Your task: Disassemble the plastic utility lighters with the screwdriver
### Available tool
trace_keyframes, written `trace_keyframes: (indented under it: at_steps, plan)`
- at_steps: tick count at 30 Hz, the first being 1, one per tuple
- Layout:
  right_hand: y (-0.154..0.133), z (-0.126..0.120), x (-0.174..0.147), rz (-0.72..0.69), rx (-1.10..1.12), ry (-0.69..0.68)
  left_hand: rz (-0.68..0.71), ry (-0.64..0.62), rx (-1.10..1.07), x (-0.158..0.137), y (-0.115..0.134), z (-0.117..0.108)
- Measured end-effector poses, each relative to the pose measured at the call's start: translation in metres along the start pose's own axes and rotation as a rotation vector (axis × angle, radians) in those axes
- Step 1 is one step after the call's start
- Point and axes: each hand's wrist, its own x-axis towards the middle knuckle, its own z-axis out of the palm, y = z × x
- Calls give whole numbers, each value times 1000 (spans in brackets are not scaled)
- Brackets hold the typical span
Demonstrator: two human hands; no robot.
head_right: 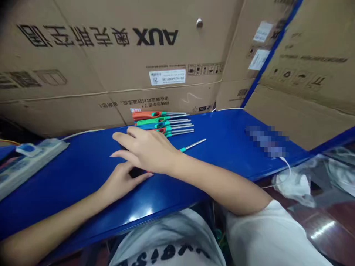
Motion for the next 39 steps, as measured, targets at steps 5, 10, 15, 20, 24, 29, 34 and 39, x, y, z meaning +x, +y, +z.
trace_keyframes:
  at_steps: [5, 10, 15, 20, 24, 29, 34, 39]
  plan:
    - [10, 4, 8, -25, 259, 126, -12, -27, -8, 1, 3, -6]
    - [75, -28, 7, 238, 298, 554, 48, -65, 58, 1, 8, -14]
    - [168, -60, -26, 448, -222, 646, 139, -95, 190, 0, 14, -19]
    - [212, -54, -61, 749, -388, 269, 167, -101, 213, -3, 14, -11]
    - [218, -41, -70, 881, -348, 11, 191, -114, 223, -7, 12, -4]
    - [219, -27, -77, 1005, -292, -403, 224, -109, 228, -8, 10, -3]
    - [221, -26, -80, 930, -318, -549, 374, -120, 321, -2, 13, -17]
    - [225, -30, -80, 868, -321, -550, 558, -3, 464, 34, 15, -51]
